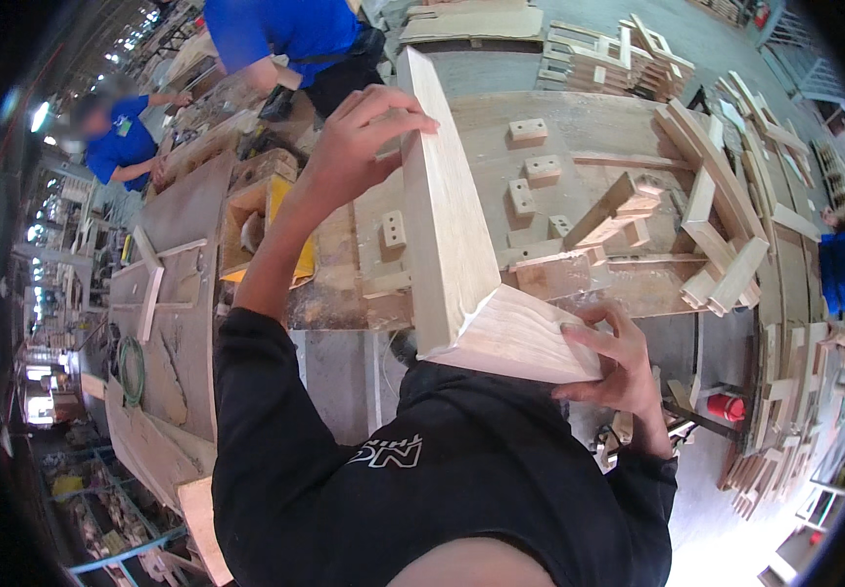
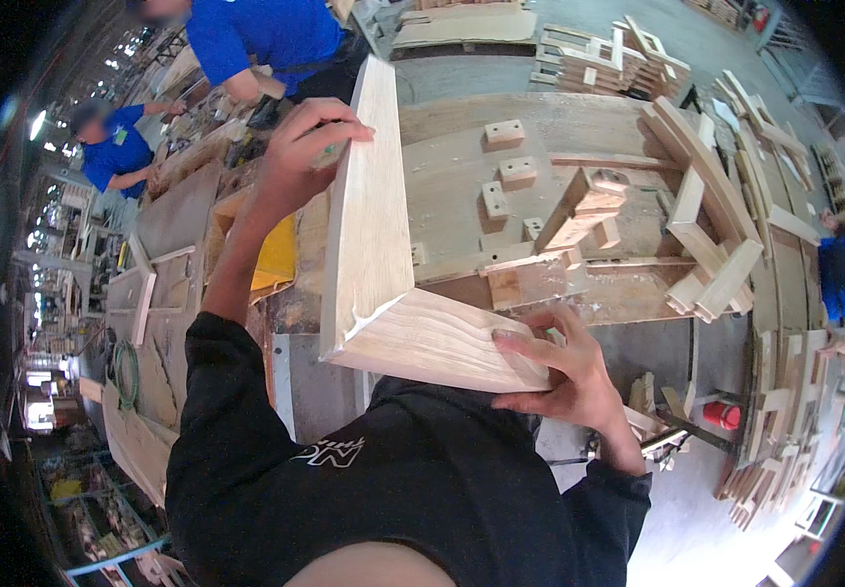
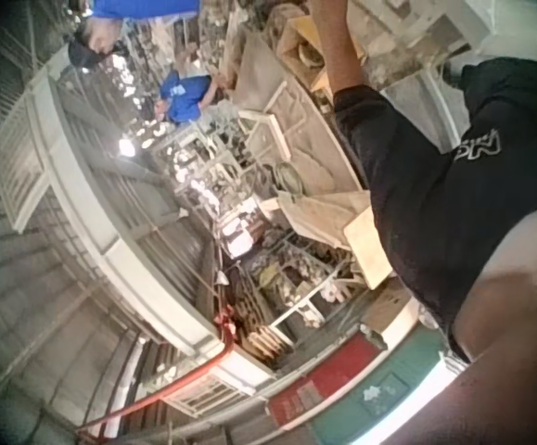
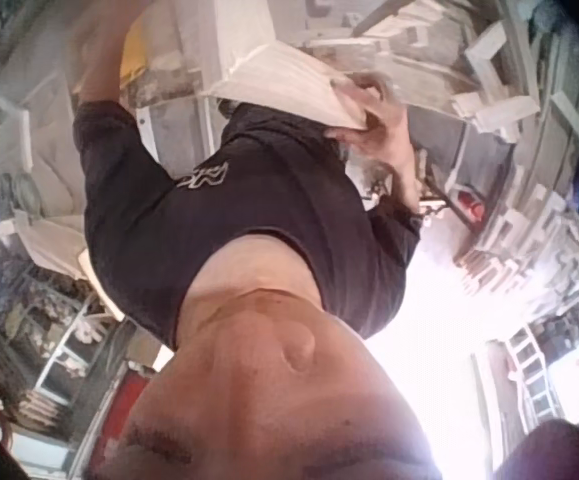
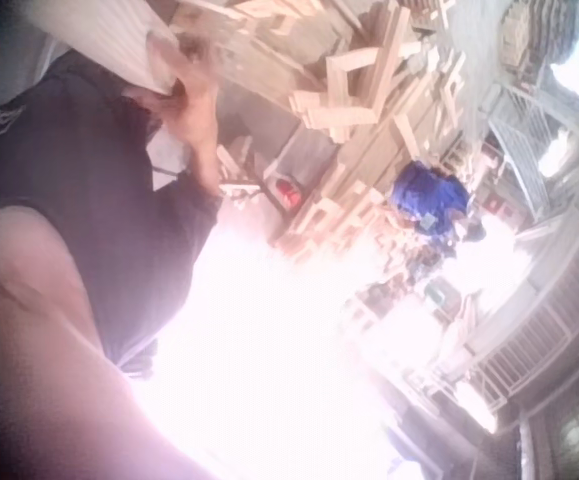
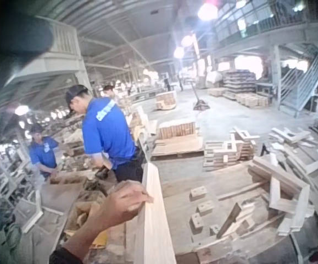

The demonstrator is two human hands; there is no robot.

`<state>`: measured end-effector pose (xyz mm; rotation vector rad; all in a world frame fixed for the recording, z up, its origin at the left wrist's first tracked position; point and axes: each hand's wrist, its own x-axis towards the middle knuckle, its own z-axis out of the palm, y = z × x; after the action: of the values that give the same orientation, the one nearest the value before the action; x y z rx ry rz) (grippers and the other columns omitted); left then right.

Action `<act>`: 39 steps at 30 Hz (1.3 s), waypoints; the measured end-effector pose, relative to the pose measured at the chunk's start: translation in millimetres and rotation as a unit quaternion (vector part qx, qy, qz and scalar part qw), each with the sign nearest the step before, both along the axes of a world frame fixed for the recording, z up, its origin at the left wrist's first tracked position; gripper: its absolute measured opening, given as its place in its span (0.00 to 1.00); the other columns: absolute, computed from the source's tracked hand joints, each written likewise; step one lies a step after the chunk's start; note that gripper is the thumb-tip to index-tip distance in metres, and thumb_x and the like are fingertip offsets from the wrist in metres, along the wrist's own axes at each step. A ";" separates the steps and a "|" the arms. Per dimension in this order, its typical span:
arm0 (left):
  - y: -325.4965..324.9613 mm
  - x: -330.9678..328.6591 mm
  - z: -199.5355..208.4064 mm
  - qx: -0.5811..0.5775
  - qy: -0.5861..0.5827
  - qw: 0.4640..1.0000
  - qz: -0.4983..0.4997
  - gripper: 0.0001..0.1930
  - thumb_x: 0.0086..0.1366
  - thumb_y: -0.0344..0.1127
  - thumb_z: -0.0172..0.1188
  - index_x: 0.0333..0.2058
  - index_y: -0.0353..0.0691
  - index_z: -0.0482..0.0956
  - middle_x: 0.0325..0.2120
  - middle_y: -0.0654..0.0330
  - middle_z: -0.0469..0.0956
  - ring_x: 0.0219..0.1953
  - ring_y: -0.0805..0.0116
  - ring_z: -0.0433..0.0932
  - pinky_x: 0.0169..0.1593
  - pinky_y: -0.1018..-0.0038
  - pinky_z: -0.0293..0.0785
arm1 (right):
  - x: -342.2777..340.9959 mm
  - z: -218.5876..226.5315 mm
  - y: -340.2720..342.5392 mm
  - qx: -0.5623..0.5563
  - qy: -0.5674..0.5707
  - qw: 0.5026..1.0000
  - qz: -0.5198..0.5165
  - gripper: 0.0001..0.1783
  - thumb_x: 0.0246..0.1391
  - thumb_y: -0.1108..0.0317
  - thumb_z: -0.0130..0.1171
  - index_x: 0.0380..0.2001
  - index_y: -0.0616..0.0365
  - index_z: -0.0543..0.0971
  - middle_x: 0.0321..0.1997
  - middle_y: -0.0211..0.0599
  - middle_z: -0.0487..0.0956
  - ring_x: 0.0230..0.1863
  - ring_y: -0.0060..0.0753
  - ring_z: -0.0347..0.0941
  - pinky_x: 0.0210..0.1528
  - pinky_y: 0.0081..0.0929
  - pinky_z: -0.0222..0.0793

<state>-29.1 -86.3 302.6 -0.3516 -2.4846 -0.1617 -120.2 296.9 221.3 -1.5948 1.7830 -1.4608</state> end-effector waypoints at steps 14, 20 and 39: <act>-36.0 16.9 -39.5 0.051 0.055 0.983 0.169 0.20 0.58 0.28 0.67 0.50 0.38 0.78 0.46 0.51 0.76 0.49 0.52 0.76 0.52 0.64 0.72 | -44.9 24.8 80.1 0.073 0.387 0.841 -0.372 0.36 0.29 0.55 0.76 0.51 0.37 0.83 0.45 0.37 0.75 0.45 0.39 0.69 0.53 0.45 0.58; -59.3 84.0 -120.7 0.232 -0.077 0.927 0.285 0.16 0.60 0.32 0.66 0.46 0.37 0.78 0.40 0.52 0.76 0.42 0.56 0.76 0.46 0.65 0.73 | -86.8 -14.8 132.4 0.141 0.348 0.800 -0.468 0.36 0.29 0.63 0.77 0.51 0.44 0.83 0.40 0.38 0.77 0.46 0.41 0.70 0.53 0.41 0.60; -40.3 129.5 -158.4 0.243 -0.129 0.897 0.346 0.13 0.59 0.32 0.66 0.42 0.37 0.78 0.37 0.54 0.76 0.39 0.59 0.75 0.41 0.67 0.71 | -186.8 -109.7 159.5 0.250 0.281 0.832 -0.407 0.37 0.31 0.56 0.76 0.52 0.41 0.81 0.45 0.39 0.79 0.51 0.43 0.72 0.59 0.43 0.60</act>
<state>100.3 -126.6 144.2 0.8030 -2.5440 -0.5388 -307.0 456.4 111.6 -1.0570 3.1208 -0.6135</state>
